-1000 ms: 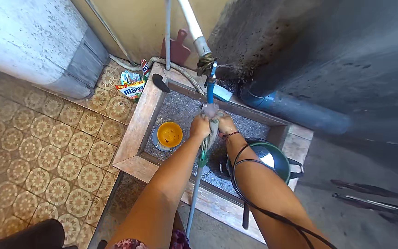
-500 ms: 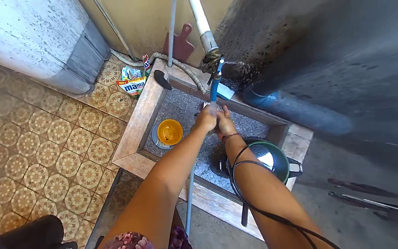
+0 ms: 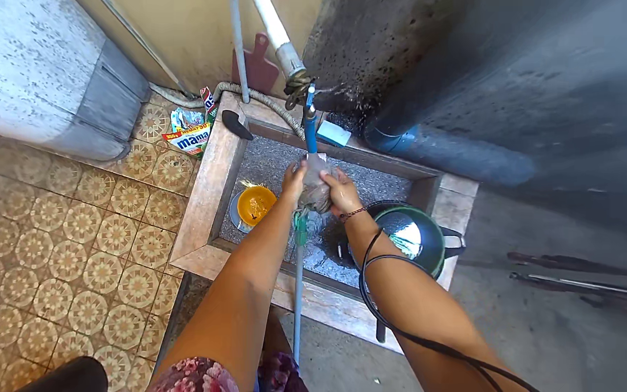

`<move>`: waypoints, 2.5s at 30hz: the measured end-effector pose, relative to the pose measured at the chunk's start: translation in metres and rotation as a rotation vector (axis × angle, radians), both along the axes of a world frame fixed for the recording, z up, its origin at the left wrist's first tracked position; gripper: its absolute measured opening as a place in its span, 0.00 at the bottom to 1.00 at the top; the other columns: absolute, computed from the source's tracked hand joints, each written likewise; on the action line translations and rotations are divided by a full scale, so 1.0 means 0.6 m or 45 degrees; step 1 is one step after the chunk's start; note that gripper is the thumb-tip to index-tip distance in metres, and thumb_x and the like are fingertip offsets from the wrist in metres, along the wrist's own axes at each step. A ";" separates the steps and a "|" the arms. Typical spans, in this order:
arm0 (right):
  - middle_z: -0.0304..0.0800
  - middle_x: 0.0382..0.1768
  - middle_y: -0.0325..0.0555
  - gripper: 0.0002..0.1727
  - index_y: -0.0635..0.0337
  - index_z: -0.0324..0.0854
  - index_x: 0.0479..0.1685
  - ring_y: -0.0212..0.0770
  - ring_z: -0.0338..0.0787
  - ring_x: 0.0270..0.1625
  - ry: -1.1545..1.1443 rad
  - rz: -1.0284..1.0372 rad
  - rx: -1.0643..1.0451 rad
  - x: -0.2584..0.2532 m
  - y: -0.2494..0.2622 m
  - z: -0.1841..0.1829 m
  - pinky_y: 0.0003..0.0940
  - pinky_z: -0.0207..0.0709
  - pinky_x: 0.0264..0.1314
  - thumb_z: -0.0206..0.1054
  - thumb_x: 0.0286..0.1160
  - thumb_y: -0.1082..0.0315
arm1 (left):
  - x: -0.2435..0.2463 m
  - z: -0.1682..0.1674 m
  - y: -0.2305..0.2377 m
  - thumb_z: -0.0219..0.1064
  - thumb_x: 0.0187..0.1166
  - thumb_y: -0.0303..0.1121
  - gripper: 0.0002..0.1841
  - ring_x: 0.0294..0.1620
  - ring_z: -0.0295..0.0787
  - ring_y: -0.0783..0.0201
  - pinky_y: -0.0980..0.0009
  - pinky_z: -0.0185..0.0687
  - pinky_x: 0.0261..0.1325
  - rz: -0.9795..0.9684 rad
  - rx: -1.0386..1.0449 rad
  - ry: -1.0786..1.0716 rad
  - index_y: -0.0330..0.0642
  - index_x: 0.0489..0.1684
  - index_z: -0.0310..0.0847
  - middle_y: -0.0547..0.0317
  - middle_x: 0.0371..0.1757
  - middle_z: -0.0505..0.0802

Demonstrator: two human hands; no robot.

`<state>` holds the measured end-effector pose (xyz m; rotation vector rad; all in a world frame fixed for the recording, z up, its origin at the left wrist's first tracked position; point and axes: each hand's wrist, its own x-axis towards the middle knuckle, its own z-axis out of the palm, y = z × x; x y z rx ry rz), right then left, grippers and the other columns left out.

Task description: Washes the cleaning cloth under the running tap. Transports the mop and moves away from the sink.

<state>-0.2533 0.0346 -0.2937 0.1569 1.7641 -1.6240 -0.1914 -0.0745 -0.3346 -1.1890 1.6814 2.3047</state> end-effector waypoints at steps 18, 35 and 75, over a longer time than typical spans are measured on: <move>0.86 0.62 0.71 0.20 0.70 0.77 0.69 0.68 0.86 0.67 0.479 0.337 0.662 0.019 -0.023 -0.035 0.68 0.74 0.72 0.64 0.85 0.66 | -0.006 0.024 0.026 0.59 0.90 0.43 0.19 0.56 0.89 0.43 0.38 0.81 0.61 -0.180 -0.463 -0.243 0.37 0.62 0.84 0.39 0.53 0.92; 0.70 0.83 0.60 0.37 0.54 0.55 0.92 0.55 0.79 0.77 0.066 0.243 0.194 -0.019 0.011 -0.031 0.55 0.75 0.75 0.65 0.83 0.71 | 0.003 -0.016 0.034 0.69 0.78 0.30 0.39 0.74 0.80 0.42 0.46 0.77 0.74 0.061 -0.232 -0.210 0.36 0.90 0.51 0.33 0.76 0.79; 0.88 0.57 0.62 0.19 0.69 0.80 0.65 0.49 0.87 0.58 0.236 0.147 0.331 0.019 -0.028 -0.015 0.50 0.78 0.67 0.58 0.91 0.63 | -0.018 0.059 -0.025 0.44 0.95 0.40 0.25 0.66 0.83 0.38 0.39 0.74 0.71 -0.493 -0.525 -0.272 0.24 0.57 0.82 0.29 0.59 0.87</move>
